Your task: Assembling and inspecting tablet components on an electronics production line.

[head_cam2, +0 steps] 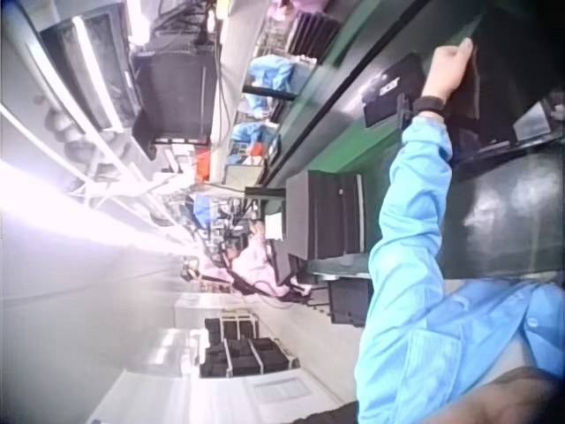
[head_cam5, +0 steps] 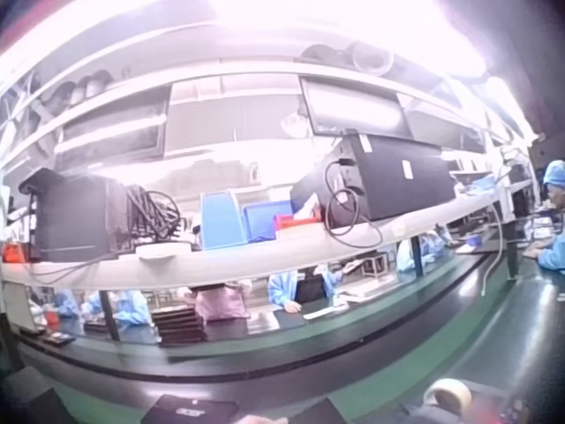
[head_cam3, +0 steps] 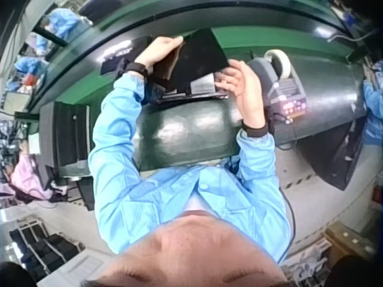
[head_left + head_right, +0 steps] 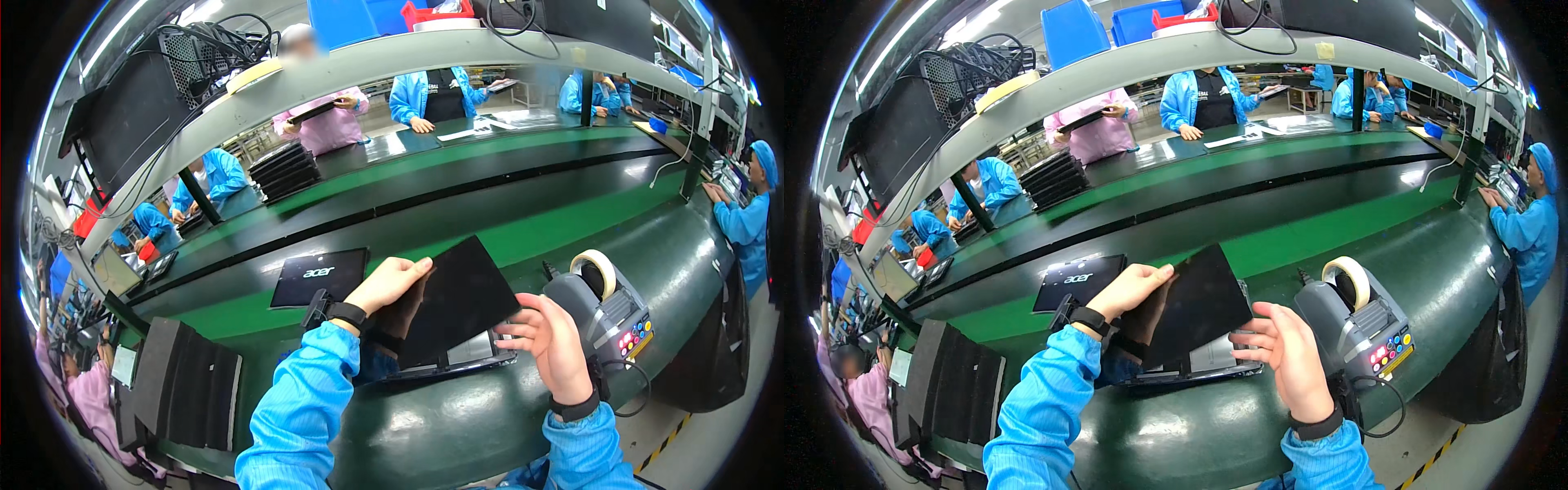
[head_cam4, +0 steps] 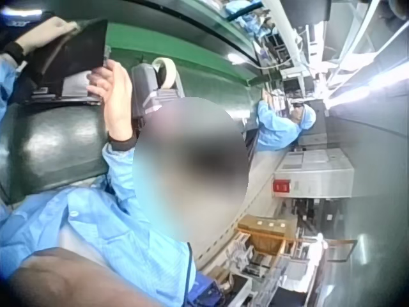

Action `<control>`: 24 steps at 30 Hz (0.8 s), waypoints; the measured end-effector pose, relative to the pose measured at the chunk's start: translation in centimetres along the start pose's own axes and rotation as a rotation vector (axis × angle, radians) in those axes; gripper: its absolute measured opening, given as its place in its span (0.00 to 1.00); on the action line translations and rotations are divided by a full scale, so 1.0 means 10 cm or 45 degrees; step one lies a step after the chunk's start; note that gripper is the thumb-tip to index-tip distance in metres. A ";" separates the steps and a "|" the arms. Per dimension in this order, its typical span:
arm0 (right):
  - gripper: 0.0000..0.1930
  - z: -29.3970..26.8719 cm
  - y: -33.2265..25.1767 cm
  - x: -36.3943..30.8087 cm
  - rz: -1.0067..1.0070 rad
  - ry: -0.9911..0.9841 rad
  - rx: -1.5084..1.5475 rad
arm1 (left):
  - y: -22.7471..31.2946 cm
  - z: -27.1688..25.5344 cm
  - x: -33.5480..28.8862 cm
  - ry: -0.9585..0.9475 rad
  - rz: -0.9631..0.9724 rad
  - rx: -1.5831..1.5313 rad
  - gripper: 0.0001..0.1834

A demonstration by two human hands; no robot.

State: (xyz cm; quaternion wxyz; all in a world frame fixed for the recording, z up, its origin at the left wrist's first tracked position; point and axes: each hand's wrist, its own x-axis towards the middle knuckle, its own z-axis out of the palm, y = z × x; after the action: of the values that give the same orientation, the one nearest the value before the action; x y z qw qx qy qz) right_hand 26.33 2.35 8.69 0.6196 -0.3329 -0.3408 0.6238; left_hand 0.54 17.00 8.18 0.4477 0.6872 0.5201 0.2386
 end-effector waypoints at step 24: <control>0.12 -0.23 0.75 0.61 -0.068 0.107 -0.838 | -1.02 0.18 -1.20 0.562 -0.215 -0.418 0.21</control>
State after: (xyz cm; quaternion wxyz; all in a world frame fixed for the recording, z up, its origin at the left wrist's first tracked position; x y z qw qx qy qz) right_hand 24.08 8.44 1.24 0.5083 -0.5318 -0.5067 0.4495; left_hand -7.32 5.75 0.16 0.4472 0.4913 0.6149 0.4250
